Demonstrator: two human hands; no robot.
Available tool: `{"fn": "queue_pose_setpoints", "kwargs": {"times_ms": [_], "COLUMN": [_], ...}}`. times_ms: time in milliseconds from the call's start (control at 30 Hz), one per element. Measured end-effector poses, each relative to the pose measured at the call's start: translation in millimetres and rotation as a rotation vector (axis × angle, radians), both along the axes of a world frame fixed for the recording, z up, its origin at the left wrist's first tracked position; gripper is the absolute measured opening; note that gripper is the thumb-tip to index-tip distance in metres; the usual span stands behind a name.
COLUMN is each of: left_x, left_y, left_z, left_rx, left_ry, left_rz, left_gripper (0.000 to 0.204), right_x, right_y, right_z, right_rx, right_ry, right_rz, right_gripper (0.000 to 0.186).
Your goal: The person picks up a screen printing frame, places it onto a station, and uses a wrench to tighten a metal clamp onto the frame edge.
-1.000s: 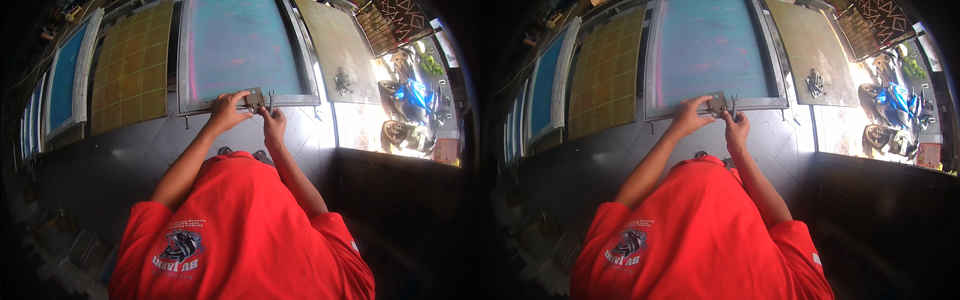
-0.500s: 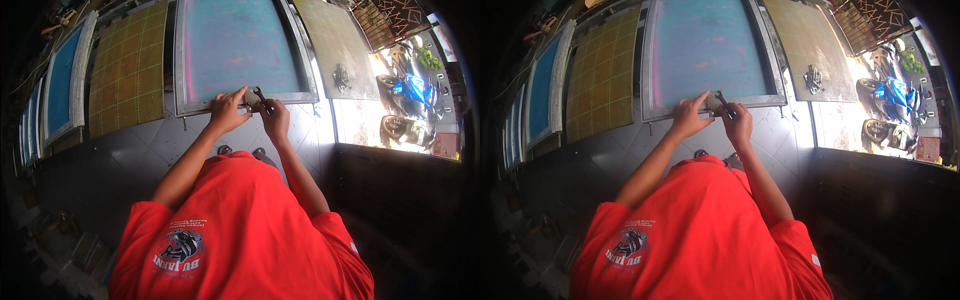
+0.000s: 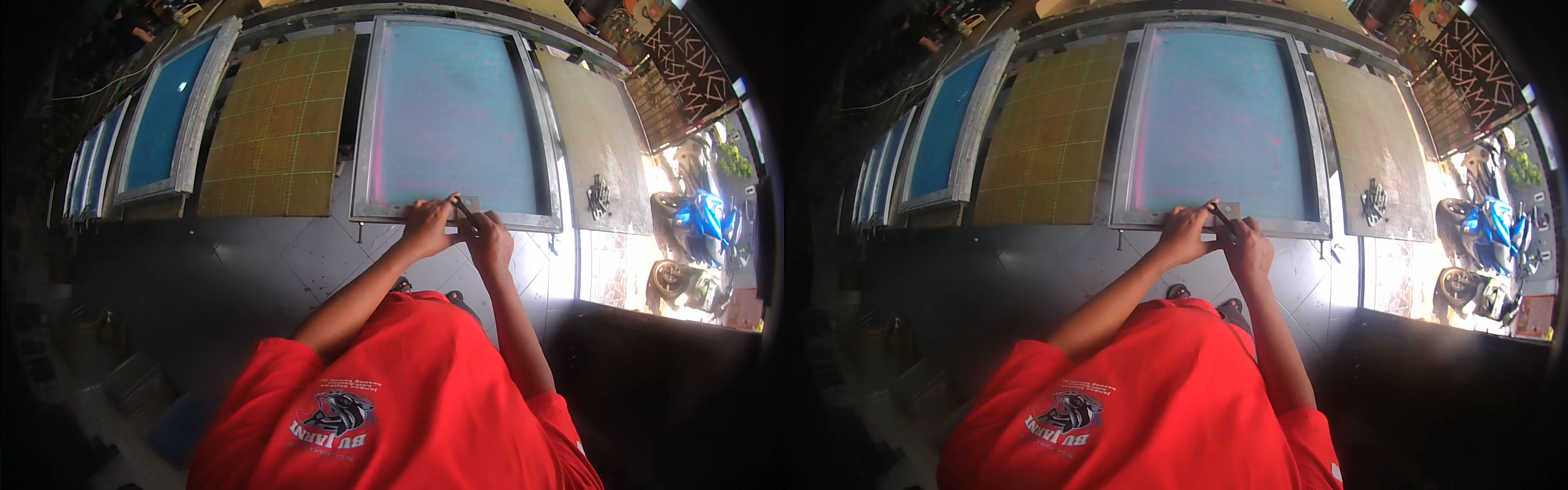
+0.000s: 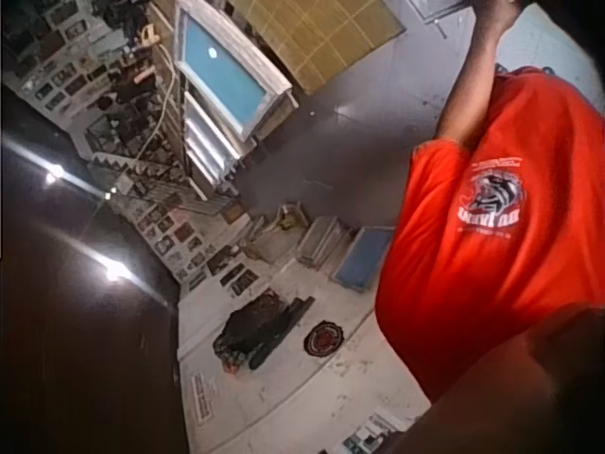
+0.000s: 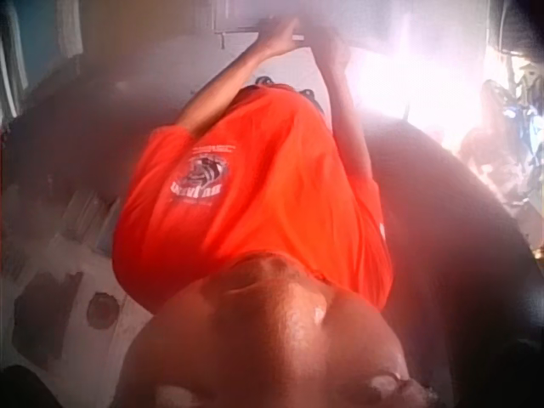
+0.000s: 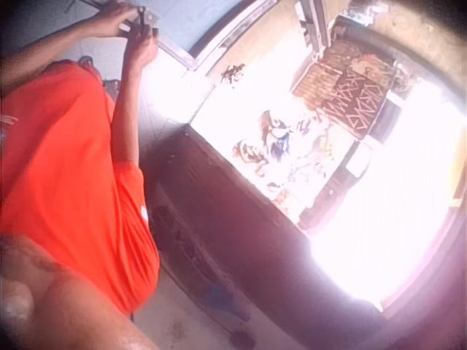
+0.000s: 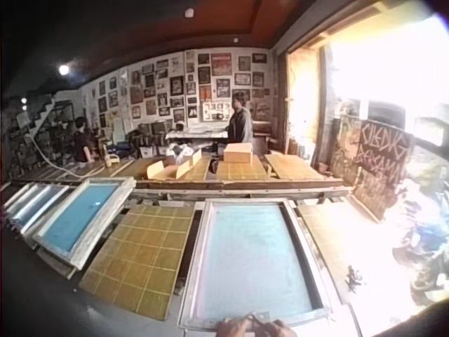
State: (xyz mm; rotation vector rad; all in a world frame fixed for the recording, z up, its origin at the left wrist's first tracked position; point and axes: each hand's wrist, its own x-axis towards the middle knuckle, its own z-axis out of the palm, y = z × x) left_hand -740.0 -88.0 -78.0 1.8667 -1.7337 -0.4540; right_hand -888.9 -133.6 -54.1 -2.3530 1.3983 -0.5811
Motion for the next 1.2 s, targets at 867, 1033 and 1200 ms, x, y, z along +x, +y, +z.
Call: {"fn": "queue_pose_setpoints", "kwargs": {"times_ms": [867,1033,1200], "left_x": [-8,-15,-15], "left_y": [-4,-6,-5], "left_z": [0,8,4], "left_rx": [-0.039,0.071,0.050], "left_ry": [-0.101,-0.185,-0.191], "left_rz": [0.003,0.039,0.052], "left_gripper": [0.087,0.092,0.100], "right_x": [-35,-33,-32], "right_y": [3,9,0], "right_z": [-22,-41,-63], "right_rx": [0.211,0.266,0.501], "right_ry": [-0.434,-0.507,-1.075], "right_rz": [-0.265,-0.328,-0.393], "right_gripper": [0.026,0.031,0.020]}}
